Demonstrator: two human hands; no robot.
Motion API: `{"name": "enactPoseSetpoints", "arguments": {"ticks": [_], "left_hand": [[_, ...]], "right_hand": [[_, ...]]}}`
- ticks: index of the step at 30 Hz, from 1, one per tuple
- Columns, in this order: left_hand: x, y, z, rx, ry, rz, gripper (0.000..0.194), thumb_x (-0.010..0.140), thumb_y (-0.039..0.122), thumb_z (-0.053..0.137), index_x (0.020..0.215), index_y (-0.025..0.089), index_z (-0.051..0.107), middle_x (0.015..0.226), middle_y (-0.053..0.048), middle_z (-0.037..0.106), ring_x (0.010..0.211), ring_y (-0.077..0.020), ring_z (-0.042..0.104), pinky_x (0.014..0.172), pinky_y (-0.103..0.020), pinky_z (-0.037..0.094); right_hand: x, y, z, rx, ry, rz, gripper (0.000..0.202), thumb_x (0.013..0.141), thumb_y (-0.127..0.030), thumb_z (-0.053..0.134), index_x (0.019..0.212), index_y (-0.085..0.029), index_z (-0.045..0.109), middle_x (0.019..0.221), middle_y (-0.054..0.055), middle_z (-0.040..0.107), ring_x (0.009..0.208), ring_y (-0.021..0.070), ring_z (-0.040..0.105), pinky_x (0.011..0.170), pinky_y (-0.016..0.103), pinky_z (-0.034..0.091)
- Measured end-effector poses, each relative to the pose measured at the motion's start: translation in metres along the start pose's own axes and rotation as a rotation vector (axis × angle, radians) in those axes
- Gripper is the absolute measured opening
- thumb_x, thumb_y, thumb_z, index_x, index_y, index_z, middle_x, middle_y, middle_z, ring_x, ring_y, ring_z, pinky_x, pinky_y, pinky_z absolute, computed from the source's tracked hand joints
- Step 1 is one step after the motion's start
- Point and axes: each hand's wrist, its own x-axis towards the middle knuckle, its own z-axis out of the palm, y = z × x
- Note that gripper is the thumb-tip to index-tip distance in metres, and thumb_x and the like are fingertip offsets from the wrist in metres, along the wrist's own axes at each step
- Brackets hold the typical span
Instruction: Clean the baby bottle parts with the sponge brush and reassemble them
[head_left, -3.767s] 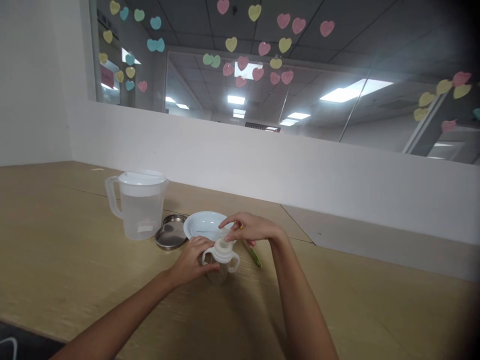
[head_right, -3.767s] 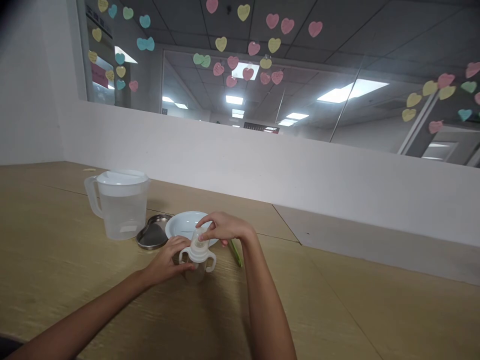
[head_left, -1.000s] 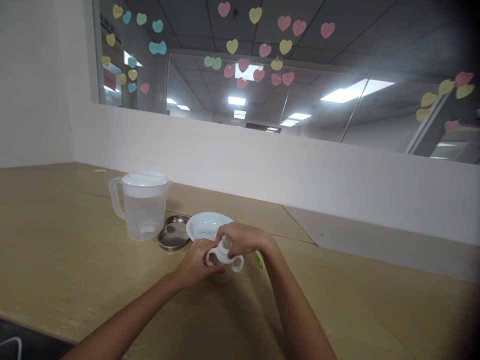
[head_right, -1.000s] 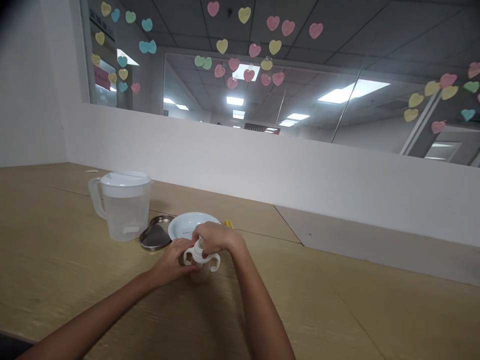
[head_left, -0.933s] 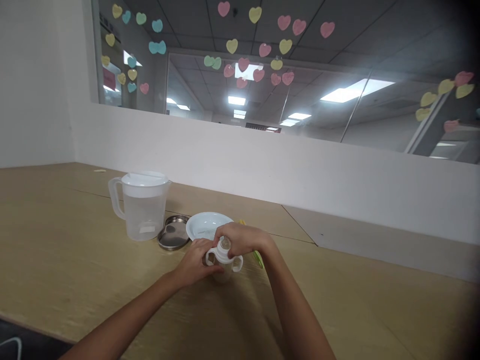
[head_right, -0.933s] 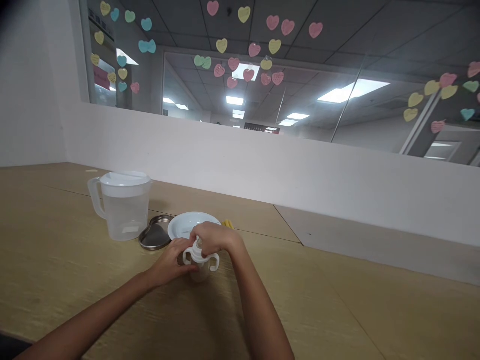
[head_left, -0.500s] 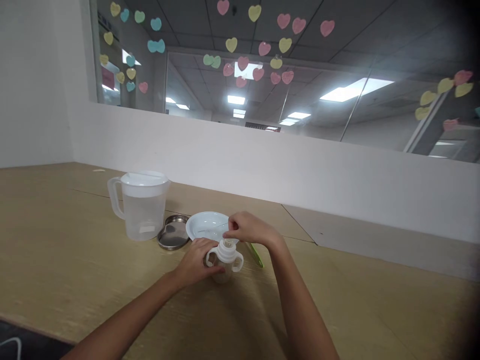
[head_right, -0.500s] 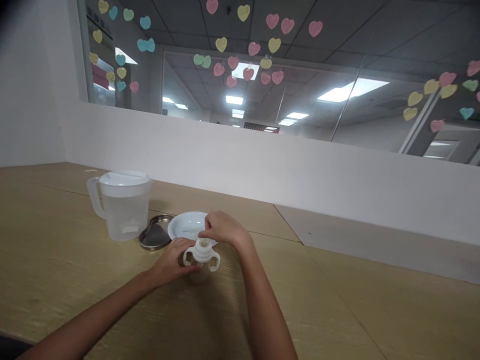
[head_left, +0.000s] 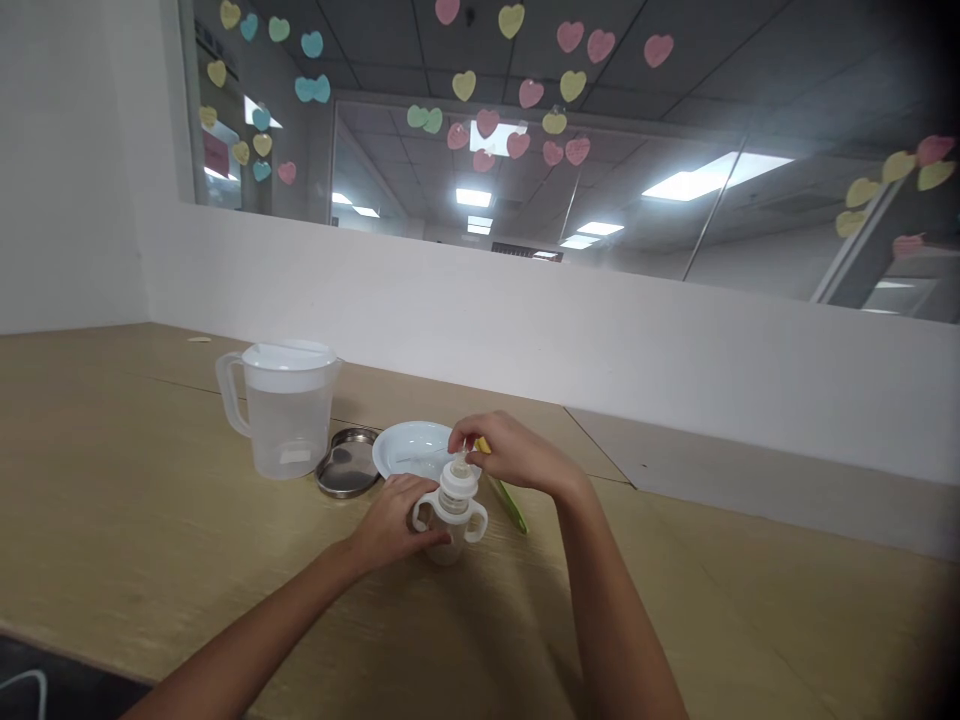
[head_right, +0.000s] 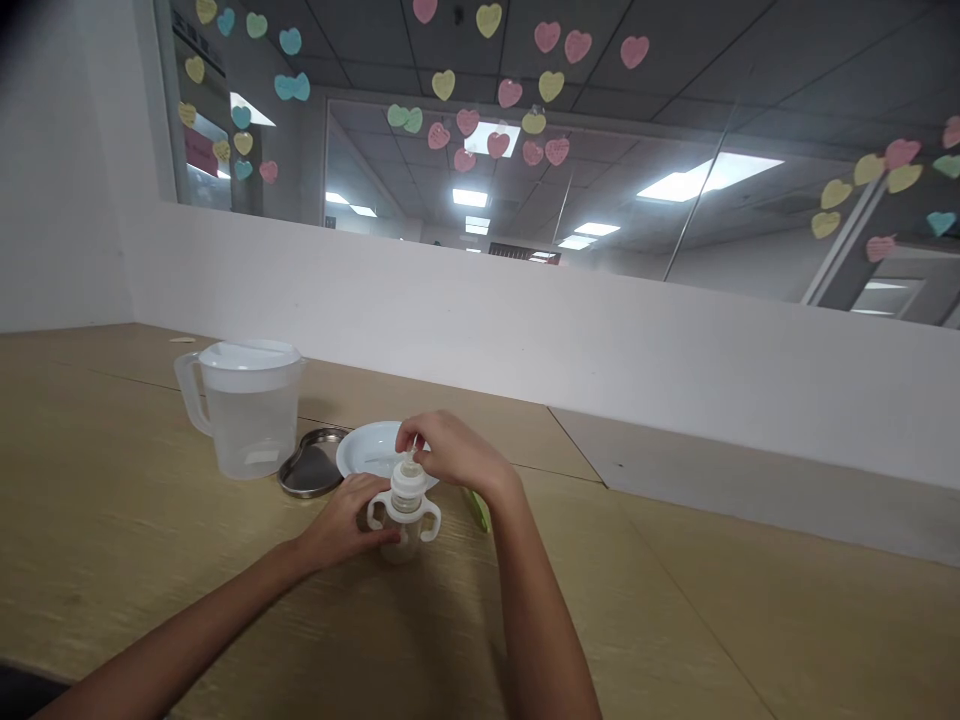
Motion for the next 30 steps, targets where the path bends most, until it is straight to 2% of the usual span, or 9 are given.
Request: {"name": "enactPoseSetpoints", "arguments": {"ticks": [7,12,16,19,23,30], "left_hand": [[0.000,0.000,0.000,-0.011,-0.003,0.002,0.051,0.067,0.049,0.068,0.109,0.021,0.057,0.108,-0.006,0.062,0.101,-0.0253,0.053,0.090,-0.039,0.037],[-0.001,0.000,0.000,0.012,-0.006,-0.007,0.051,0.067,0.050,0.067,0.108,0.021,0.057,0.107,-0.007,0.062,0.102,-0.0255,0.053,0.092,-0.039,0.036],[-0.002,-0.001,0.000,0.063,-0.012,0.019,0.055,0.066,0.051,0.068,0.110,0.022,0.055,0.110,-0.007,0.060,0.105,-0.0260,0.051,0.093,-0.041,0.034],[-0.003,-0.004,0.000,0.113,0.003,0.042,0.062,0.066,0.053,0.068,0.117,0.023,0.051,0.121,-0.008,0.054,0.113,-0.0268,0.046,0.096,-0.042,0.031],[-0.004,-0.008,0.000,0.130,0.001,0.016,0.065,0.069,0.057,0.062,0.122,0.024,0.047,0.122,-0.009,0.052,0.114,-0.0265,0.044,0.096,-0.042,0.032],[-0.006,-0.012,0.000,0.127,0.023,-0.002,0.052,0.084,0.052,0.044,0.128,0.024,0.040,0.125,-0.008,0.049,0.117,-0.0240,0.041,0.097,-0.041,0.029]], "right_hand": [[-0.013,-0.012,-0.015,0.085,0.298,-0.016,0.020,0.075,-0.007,0.050,0.087,-0.018,0.062,0.089,0.001,0.064,0.082,0.0135,0.056,0.073,0.025,0.042],[-0.014,-0.016,-0.016,0.075,0.569,-0.053,0.018,0.077,-0.010,0.052,0.089,-0.019,0.062,0.089,0.001,0.064,0.081,0.0140,0.057,0.075,0.027,0.042],[-0.008,-0.014,-0.013,0.051,0.700,-0.055,0.015,0.075,-0.010,0.054,0.084,-0.020,0.062,0.086,0.000,0.064,0.076,0.0142,0.056,0.072,0.027,0.041],[0.000,-0.009,-0.007,0.027,0.702,-0.035,0.014,0.075,-0.008,0.055,0.081,-0.019,0.062,0.083,-0.001,0.064,0.074,0.0138,0.054,0.071,0.026,0.040],[0.014,0.002,0.007,-0.042,0.626,0.009,0.014,0.075,-0.007,0.056,0.079,-0.018,0.062,0.081,-0.001,0.064,0.073,0.0135,0.053,0.073,0.027,0.038],[0.023,0.015,0.018,-0.120,0.554,0.047,0.013,0.076,-0.007,0.056,0.079,-0.018,0.062,0.081,0.000,0.064,0.074,0.0133,0.053,0.074,0.026,0.036]]}}
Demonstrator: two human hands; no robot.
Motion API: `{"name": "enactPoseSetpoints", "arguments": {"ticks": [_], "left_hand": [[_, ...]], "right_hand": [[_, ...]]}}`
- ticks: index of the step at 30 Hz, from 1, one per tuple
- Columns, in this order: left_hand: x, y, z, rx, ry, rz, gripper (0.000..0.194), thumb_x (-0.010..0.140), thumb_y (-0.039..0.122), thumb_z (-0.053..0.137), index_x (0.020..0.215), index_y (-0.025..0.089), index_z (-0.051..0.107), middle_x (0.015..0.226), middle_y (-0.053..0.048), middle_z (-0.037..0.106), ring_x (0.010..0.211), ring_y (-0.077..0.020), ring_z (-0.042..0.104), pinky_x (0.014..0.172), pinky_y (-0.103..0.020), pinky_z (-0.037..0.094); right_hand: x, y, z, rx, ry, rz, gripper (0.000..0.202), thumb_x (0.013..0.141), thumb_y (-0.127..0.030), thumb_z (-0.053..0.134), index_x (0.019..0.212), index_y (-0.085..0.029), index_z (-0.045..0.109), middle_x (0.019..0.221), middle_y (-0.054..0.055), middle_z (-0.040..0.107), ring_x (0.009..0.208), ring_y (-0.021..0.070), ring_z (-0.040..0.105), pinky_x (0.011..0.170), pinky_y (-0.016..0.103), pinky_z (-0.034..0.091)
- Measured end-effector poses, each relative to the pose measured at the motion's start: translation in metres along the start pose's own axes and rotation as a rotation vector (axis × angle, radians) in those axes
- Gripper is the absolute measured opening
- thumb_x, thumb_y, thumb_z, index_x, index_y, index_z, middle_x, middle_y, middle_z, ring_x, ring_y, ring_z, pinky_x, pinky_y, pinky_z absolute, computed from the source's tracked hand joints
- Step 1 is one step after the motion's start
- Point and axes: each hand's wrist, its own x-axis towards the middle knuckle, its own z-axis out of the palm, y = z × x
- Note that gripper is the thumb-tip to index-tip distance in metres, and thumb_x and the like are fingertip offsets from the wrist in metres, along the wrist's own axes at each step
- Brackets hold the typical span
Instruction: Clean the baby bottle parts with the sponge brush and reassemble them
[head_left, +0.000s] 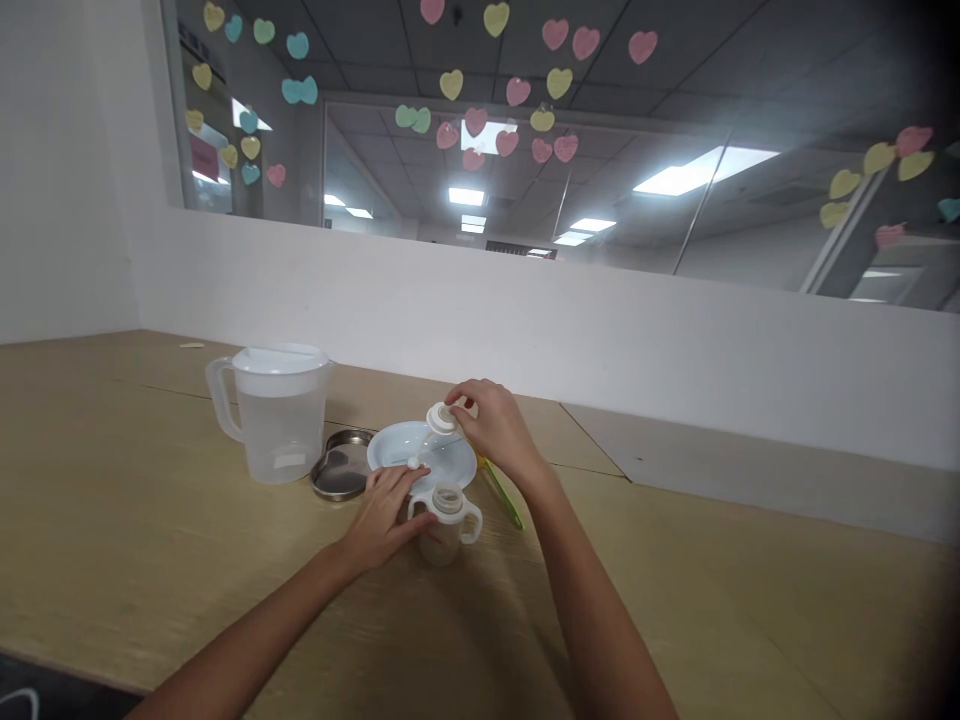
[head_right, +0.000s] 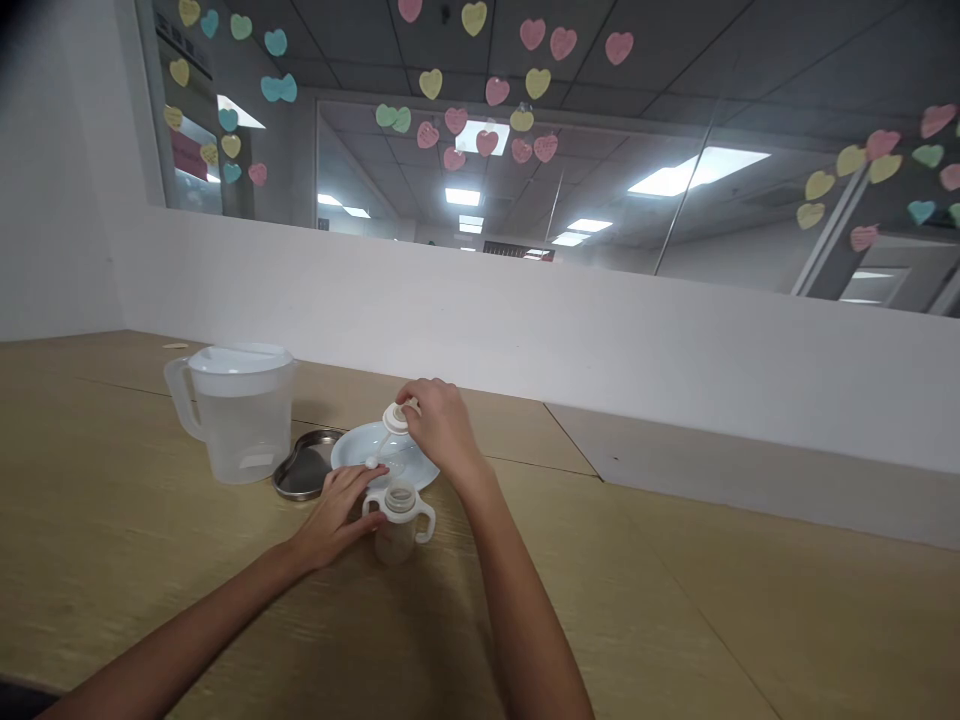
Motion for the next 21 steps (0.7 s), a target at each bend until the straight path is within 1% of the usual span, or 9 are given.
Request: {"name": "enactPoseSetpoints", "arguments": {"ticks": [5,8,18,21], "left_hand": [[0.000,-0.007,0.000,0.038,0.119,-0.087,0.041,0.092,0.043,0.031,0.127,0.024,0.040,0.127,-0.006,0.048,0.119,-0.0217,0.039,0.096,-0.040,0.028],[0.001,-0.011,0.000,0.070,0.176,-0.136,0.039,0.093,0.040,0.028,0.126,0.025,0.041,0.127,-0.004,0.049,0.119,-0.0207,0.039,0.097,-0.039,0.027],[0.002,-0.015,0.003,0.099,0.206,-0.161,0.039,0.093,0.040,0.028,0.126,0.024,0.042,0.128,-0.005,0.048,0.121,-0.0202,0.038,0.098,-0.040,0.027],[0.002,-0.014,0.003,0.097,0.200,-0.171,0.041,0.093,0.041,0.028,0.127,0.024,0.043,0.129,-0.006,0.047,0.121,-0.0201,0.038,0.099,-0.040,0.027]], "right_hand": [[0.000,0.002,0.005,0.010,-0.063,0.014,0.013,0.073,-0.006,0.057,0.076,-0.017,0.062,0.080,0.000,0.064,0.075,0.0131,0.053,0.071,0.024,0.036],[0.001,0.003,0.011,0.010,-0.118,0.021,0.014,0.071,-0.004,0.056,0.075,-0.016,0.063,0.080,0.001,0.064,0.075,0.0130,0.054,0.069,0.023,0.036],[-0.002,0.006,0.028,-0.038,-0.239,-0.001,0.017,0.070,-0.005,0.056,0.079,-0.016,0.065,0.080,0.002,0.066,0.074,0.0135,0.054,0.066,0.022,0.035],[-0.002,0.006,0.030,-0.054,-0.285,0.022,0.016,0.071,-0.006,0.057,0.080,-0.016,0.066,0.081,0.002,0.066,0.075,0.0134,0.055,0.066,0.022,0.035]]}}
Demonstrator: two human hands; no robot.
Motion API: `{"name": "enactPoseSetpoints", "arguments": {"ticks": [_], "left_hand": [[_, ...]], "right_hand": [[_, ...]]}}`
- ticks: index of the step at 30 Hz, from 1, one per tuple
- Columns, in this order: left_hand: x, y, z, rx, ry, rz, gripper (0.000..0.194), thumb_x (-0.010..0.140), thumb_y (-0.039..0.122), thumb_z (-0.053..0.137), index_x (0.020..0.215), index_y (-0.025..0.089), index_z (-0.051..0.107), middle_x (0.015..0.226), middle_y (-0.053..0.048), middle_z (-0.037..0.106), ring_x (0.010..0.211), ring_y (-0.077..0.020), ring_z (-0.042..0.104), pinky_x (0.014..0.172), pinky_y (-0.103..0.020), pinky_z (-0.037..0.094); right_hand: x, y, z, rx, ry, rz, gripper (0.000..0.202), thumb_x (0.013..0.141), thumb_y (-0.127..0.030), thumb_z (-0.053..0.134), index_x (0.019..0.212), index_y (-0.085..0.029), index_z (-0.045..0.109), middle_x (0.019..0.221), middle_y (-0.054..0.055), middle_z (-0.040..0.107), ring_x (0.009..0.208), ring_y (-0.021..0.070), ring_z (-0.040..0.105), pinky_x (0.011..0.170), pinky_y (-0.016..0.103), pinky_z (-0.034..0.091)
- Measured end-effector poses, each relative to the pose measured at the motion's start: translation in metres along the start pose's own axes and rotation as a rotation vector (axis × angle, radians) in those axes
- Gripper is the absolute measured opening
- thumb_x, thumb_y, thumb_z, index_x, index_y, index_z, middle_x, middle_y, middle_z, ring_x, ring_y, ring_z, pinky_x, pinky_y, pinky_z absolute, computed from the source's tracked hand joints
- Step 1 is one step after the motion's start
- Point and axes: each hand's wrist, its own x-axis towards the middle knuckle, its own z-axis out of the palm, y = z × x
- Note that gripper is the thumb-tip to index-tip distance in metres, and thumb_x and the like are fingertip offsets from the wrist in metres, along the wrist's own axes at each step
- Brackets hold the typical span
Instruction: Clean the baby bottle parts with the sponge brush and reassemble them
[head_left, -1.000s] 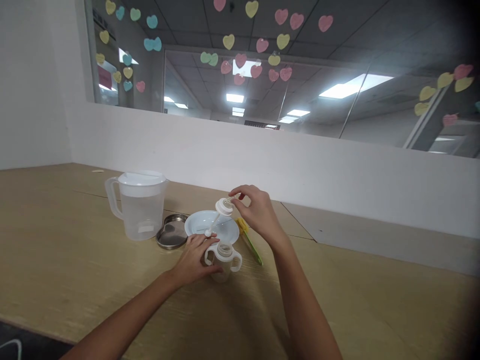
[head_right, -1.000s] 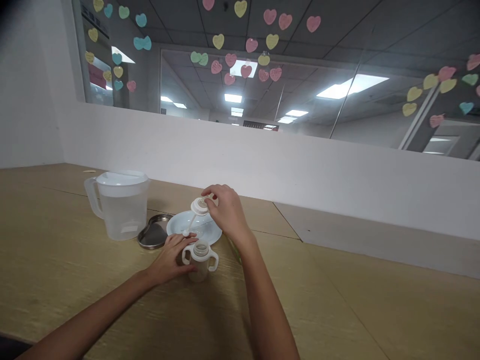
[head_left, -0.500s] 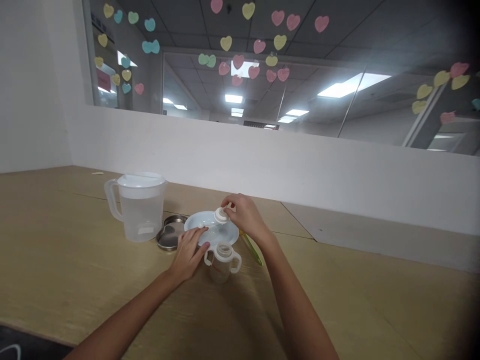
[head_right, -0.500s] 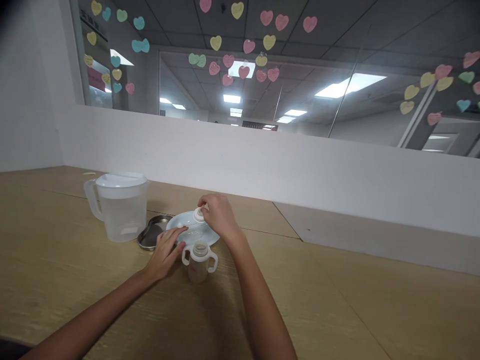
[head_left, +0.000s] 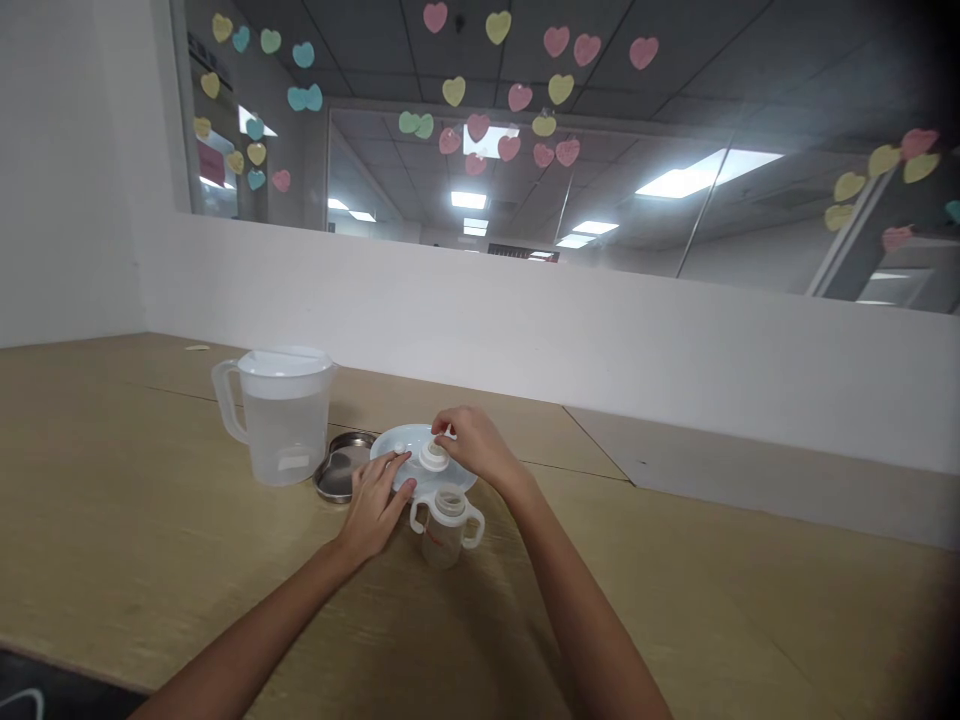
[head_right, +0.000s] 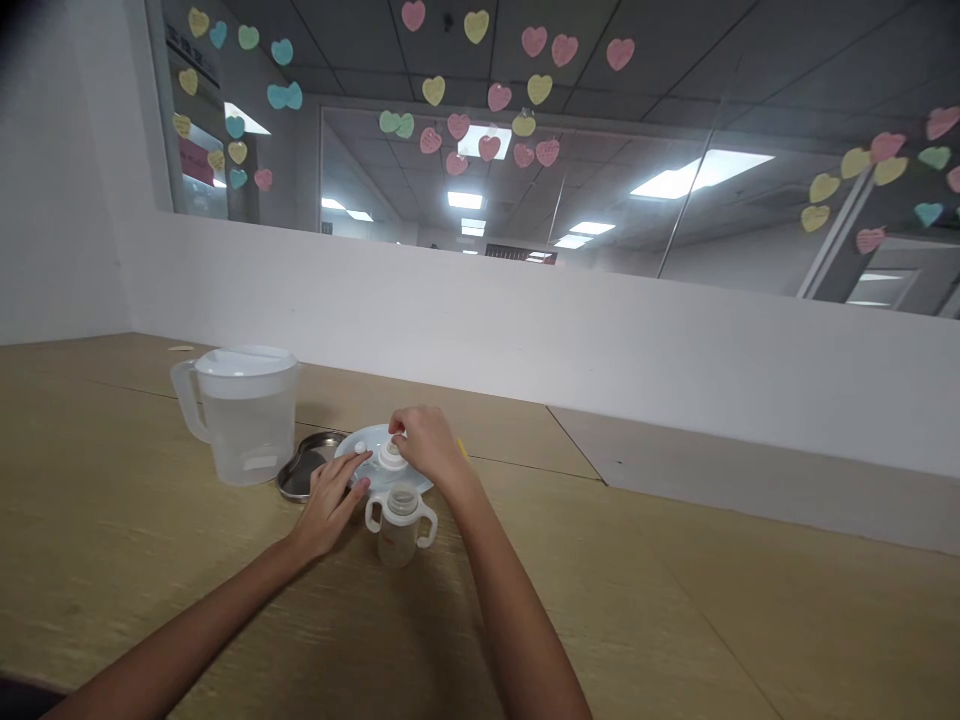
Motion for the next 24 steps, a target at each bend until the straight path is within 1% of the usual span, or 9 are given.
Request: {"name": "enactPoseSetpoints", "arguments": {"ticks": [5,10,15,20,24], "left_hand": [[0.000,0.000,0.001,0.000,0.010,-0.003,0.042,0.092,0.041,0.029,0.128,0.023,0.043,0.128,-0.008,0.048,0.120,-0.0210,0.038,0.100,-0.043,0.026],[0.001,-0.001,0.000,0.031,0.042,-0.032,0.041,0.092,0.041,0.031,0.123,0.022,0.048,0.123,-0.009,0.052,0.117,-0.0219,0.043,0.099,-0.045,0.026],[0.001,-0.001,0.000,0.055,0.047,-0.039,0.037,0.091,0.039,0.033,0.119,0.023,0.052,0.118,-0.008,0.055,0.113,-0.0221,0.047,0.099,-0.046,0.026],[0.001,-0.004,-0.001,0.099,0.049,-0.054,0.037,0.091,0.041,0.033,0.114,0.021,0.056,0.116,-0.009,0.057,0.110,-0.0231,0.048,0.097,-0.047,0.026],[0.001,-0.004,0.000,0.145,0.026,-0.012,0.035,0.091,0.042,0.036,0.111,0.022,0.057,0.115,-0.008,0.058,0.110,-0.0237,0.048,0.096,-0.048,0.025]], "right_hand": [[0.001,0.000,-0.001,-0.105,-0.118,0.051,0.013,0.075,-0.012,0.058,0.084,-0.017,0.066,0.085,0.004,0.067,0.078,0.0139,0.058,0.067,0.022,0.036],[0.000,0.007,-0.004,-0.285,-0.227,0.233,0.018,0.077,-0.011,0.055,0.089,-0.017,0.067,0.092,0.007,0.067,0.088,0.0185,0.059,0.073,0.026,0.038],[-0.002,0.015,-0.002,-0.311,-0.298,0.343,0.015,0.077,-0.012,0.056,0.086,-0.017,0.068,0.093,0.010,0.067,0.088,0.0215,0.061,0.072,0.028,0.041],[-0.002,0.018,-0.002,-0.350,-0.316,0.451,0.021,0.075,-0.008,0.053,0.090,-0.013,0.067,0.093,0.015,0.066,0.090,0.0256,0.061,0.071,0.032,0.043],[-0.003,0.020,-0.010,-0.351,-0.313,0.490,0.022,0.074,-0.007,0.053,0.090,-0.013,0.067,0.094,0.015,0.066,0.091,0.0242,0.061,0.072,0.031,0.043]]}}
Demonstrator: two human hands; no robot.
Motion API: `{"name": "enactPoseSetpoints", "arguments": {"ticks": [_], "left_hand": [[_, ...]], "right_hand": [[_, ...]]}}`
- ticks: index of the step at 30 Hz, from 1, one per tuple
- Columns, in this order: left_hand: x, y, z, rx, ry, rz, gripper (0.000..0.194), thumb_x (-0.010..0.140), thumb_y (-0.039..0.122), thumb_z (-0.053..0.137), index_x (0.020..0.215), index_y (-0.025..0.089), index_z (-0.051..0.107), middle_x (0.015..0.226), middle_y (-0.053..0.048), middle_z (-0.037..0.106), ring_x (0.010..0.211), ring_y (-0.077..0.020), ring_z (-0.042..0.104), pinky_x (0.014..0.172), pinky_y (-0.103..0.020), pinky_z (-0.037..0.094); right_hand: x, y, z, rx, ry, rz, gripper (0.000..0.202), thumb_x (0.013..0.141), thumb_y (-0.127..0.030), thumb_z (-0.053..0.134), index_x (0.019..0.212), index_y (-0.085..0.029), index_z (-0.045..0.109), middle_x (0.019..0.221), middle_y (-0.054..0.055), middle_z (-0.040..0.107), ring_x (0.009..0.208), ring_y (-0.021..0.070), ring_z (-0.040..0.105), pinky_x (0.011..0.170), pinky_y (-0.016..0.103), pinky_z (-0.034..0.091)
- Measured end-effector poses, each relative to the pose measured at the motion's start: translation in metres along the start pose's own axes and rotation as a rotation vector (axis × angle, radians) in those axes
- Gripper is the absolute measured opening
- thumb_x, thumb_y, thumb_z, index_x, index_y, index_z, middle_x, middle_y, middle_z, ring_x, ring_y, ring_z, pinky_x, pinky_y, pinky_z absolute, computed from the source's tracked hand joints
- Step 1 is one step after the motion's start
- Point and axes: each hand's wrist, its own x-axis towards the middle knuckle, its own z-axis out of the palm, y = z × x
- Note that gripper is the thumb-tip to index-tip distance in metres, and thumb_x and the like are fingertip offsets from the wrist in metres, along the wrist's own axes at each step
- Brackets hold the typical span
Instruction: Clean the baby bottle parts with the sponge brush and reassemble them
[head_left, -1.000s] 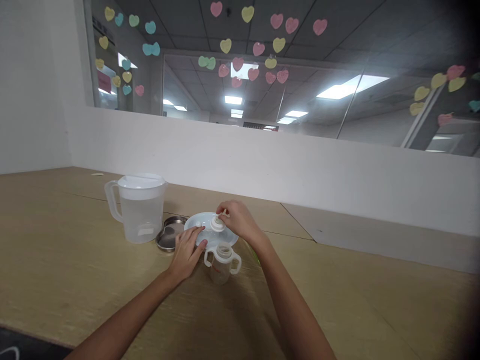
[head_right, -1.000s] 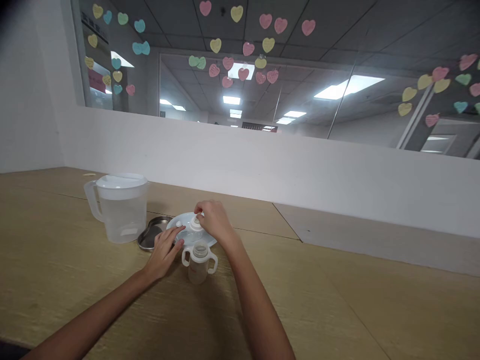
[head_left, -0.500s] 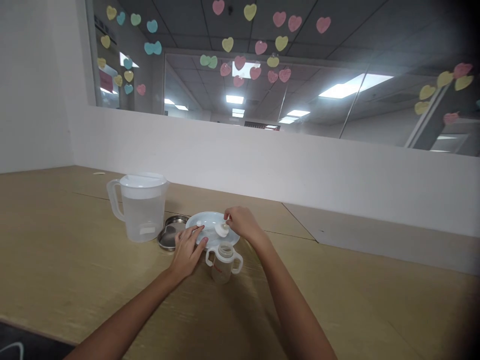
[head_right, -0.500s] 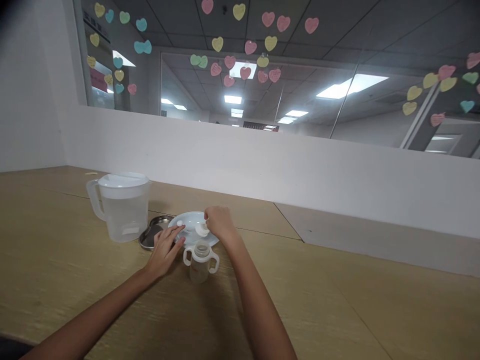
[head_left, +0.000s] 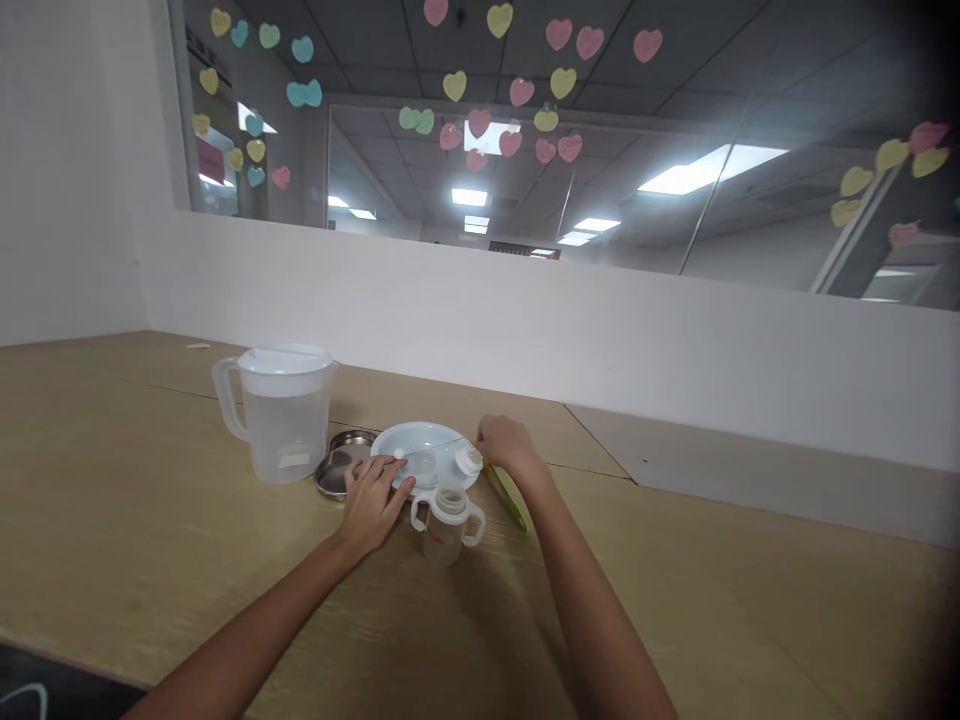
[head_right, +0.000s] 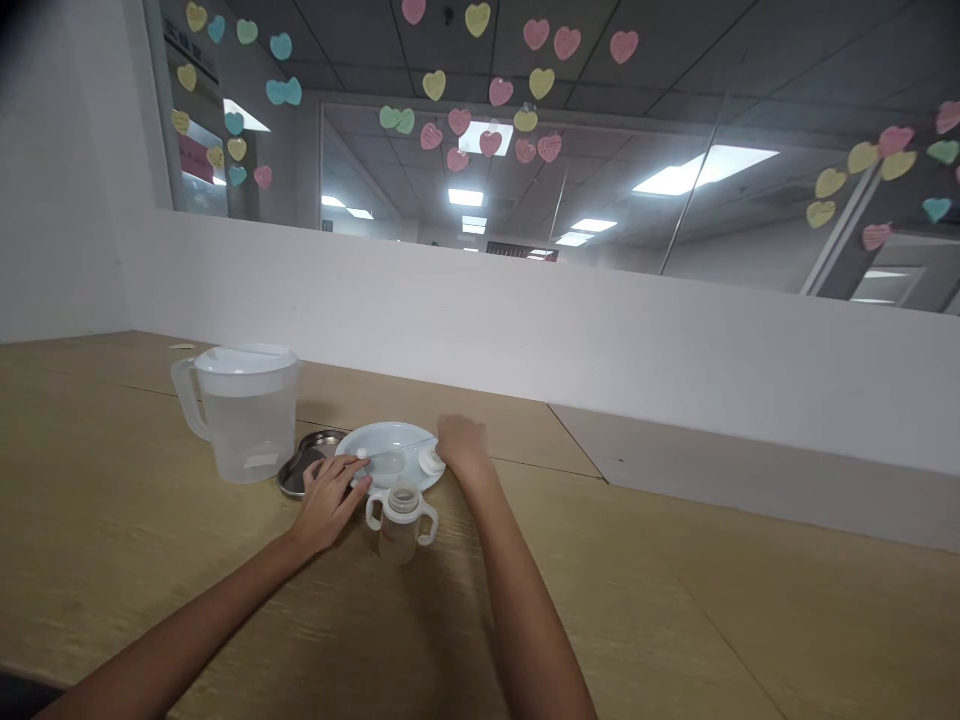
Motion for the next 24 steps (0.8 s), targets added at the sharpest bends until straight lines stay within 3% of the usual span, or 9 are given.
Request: {"name": "enactPoseSetpoints", "arguments": {"ticks": [4,10,18,24], "left_hand": [[0.001,0.002,-0.003,0.019,-0.025,0.030,0.030,0.090,0.040,0.037,0.100,0.024,0.061,0.111,-0.005,0.062,0.114,-0.0254,0.046,0.098,-0.050,0.021],[0.006,0.001,-0.015,0.055,-0.006,0.142,0.026,0.091,0.034,0.036,0.089,0.021,0.058,0.088,-0.004,0.067,0.110,-0.0244,0.049,0.101,-0.051,0.017],[0.007,0.004,-0.020,-0.014,0.092,0.143,0.028,0.091,0.035,0.035,0.109,0.019,0.050,0.109,-0.008,0.061,0.103,-0.0221,0.053,0.097,-0.043,0.026],[0.002,0.009,-0.019,-0.090,0.055,0.254,0.053,0.087,0.047,0.041,0.130,0.017,0.035,0.118,-0.011,0.056,0.109,-0.0244,0.049,0.100,-0.043,0.024]], "right_hand": [[-0.001,0.004,-0.004,0.027,0.022,-0.014,0.020,0.074,-0.008,0.053,0.086,-0.013,0.068,0.094,0.014,0.066,0.087,0.0223,0.062,0.068,0.028,0.043],[-0.004,0.003,-0.006,0.096,0.041,-0.099,0.014,0.076,-0.013,0.056,0.082,-0.015,0.069,0.088,0.010,0.068,0.079,0.0184,0.062,0.062,0.024,0.041],[-0.015,-0.006,-0.015,0.201,0.094,-0.199,0.010,0.074,-0.016,0.059,0.075,-0.015,0.069,0.080,0.006,0.068,0.070,0.0141,0.059,0.058,0.021,0.038],[-0.028,-0.030,-0.016,0.378,0.156,-0.372,0.011,0.075,-0.022,0.061,0.070,-0.017,0.068,0.071,0.003,0.066,0.063,0.0117,0.056,0.054,0.020,0.035]]}}
